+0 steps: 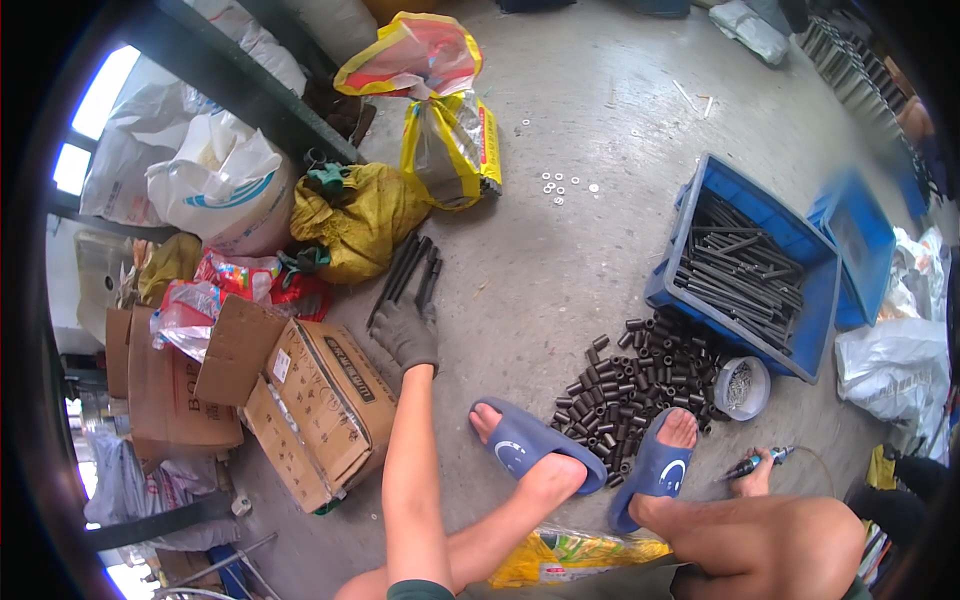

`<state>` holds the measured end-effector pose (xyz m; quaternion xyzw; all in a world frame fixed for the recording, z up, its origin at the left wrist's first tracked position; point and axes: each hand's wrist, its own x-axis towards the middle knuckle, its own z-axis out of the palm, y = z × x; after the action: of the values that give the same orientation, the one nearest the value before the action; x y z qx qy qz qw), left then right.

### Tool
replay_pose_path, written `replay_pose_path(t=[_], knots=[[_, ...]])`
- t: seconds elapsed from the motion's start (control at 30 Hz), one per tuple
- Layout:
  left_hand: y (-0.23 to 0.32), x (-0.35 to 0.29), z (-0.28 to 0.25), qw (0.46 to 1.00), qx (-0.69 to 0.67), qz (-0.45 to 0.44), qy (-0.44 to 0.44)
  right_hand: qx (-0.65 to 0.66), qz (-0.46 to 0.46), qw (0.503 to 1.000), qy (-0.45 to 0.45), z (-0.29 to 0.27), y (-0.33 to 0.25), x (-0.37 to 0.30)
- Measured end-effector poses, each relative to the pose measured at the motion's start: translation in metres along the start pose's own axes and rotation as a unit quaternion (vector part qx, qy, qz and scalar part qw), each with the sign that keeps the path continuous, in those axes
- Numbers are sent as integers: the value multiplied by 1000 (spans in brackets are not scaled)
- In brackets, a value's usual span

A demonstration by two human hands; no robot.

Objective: The person picks up long metal rods and cylindrical sleeves from crates on the floor, fits several sleeves onto each rod by hand, and then uses a pneumatic screwdriver to secure components.

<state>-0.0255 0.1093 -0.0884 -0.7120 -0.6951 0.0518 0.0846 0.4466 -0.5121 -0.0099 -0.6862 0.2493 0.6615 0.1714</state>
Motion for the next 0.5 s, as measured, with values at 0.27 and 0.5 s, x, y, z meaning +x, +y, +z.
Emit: replay_pose_path(t=[0.27,0.5], knots=[[-1,-5,37,996,15,-3,85,-31,20,999,-6,7,10,-7],[-10,-15,9,998,-14,64,15,-69,39,997,-7,13,25,-14]])
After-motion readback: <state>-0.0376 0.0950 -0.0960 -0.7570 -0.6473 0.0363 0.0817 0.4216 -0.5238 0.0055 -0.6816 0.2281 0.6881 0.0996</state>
